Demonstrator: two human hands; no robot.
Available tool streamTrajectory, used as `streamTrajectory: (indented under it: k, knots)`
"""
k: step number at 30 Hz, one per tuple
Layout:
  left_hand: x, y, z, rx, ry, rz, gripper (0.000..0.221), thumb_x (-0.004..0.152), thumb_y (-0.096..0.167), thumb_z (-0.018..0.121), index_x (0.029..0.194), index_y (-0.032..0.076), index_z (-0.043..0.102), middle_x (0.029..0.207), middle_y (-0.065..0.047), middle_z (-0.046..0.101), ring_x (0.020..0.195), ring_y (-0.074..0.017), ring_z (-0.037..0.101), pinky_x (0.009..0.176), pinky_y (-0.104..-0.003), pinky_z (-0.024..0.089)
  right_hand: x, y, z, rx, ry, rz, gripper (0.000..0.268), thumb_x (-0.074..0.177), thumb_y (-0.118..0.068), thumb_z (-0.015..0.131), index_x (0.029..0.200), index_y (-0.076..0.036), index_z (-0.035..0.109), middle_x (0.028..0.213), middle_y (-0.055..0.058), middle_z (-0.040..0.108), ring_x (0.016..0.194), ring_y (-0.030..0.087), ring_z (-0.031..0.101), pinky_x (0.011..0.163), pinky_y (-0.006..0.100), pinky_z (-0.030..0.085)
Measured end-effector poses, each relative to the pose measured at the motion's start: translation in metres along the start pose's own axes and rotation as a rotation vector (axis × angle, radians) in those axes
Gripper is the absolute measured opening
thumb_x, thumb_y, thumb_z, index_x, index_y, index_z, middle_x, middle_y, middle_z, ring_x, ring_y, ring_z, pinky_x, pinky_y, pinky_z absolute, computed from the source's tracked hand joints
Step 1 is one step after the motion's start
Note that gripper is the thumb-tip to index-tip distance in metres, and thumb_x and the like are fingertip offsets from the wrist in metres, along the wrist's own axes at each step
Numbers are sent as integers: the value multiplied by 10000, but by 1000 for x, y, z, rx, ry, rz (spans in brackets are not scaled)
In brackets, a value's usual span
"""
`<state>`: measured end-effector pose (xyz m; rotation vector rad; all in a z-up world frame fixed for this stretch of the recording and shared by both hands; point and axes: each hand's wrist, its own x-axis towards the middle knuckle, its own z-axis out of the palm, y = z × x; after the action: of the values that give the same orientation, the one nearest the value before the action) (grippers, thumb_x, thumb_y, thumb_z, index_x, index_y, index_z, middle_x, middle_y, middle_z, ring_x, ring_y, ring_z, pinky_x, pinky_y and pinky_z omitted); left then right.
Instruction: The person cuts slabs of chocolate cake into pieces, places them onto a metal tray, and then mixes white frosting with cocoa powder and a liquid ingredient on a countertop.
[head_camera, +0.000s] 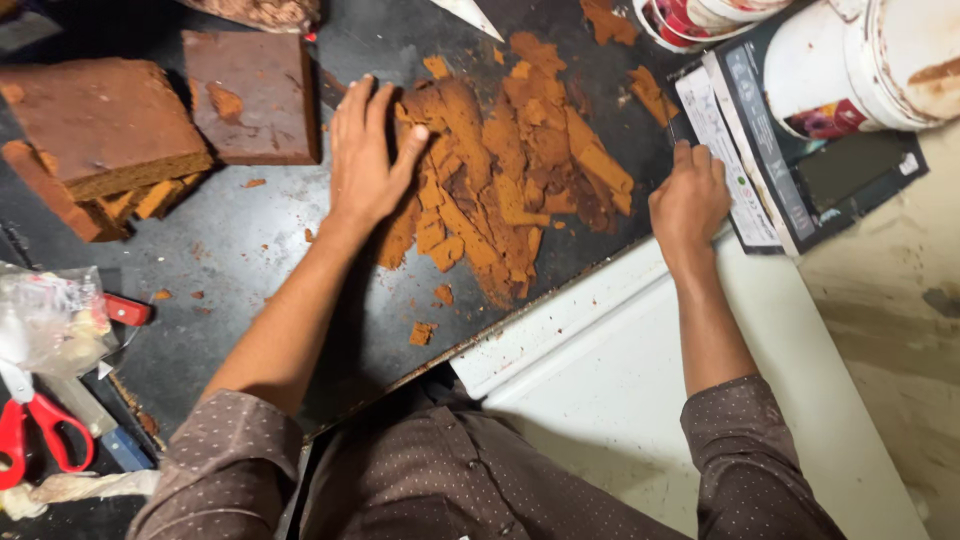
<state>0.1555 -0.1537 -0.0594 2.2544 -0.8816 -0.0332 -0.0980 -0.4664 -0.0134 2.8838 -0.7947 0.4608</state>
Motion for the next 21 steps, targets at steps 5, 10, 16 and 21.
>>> streamTrajectory:
  k: [5, 10, 16, 21]
  knots:
    - [-8, 10, -5, 34, 30, -16, 751, 1055, 583, 520, 1522, 0, 448, 1615, -289, 306, 1521, -463, 250, 1245, -583, 166, 4, 0, 0, 299, -54, -136, 385, 853, 118, 645, 1227, 45, 697, 1040, 168, 628, 996, 377, 561, 882, 471, 477]
    - [-1, 13, 1, 81, 92, -14, 642, 1081, 514, 532, 1475, 9, 489, 1576, -294, 360, 1510, -463, 251, 1234, -589, 180, 21, 4, 17, 261, 59, -57, 342, 890, 82, 657, 1228, 45, 686, 1066, 181, 629, 1020, 380, 573, 896, 482, 484]
    - [94, 13, 28, 98, 83, 307, 503, 942, 106, 615, 1436, 36, 553, 1519, -216, 501, 1458, -395, 429, 1232, -480, 385, 69, -16, 33, 244, 10, -160, 320, 864, 58, 631, 1174, 32, 705, 1051, 173, 649, 988, 377, 591, 848, 474, 496]
    - [181, -5, 66, 542, -267, 401, 365, 872, 63, 682, 1235, 48, 647, 1279, -166, 646, 1301, -381, 560, 836, -481, 570, 28, -3, 0, 412, -62, -138, 297, 942, 54, 631, 1229, 40, 705, 1031, 162, 650, 970, 360, 589, 882, 463, 490]
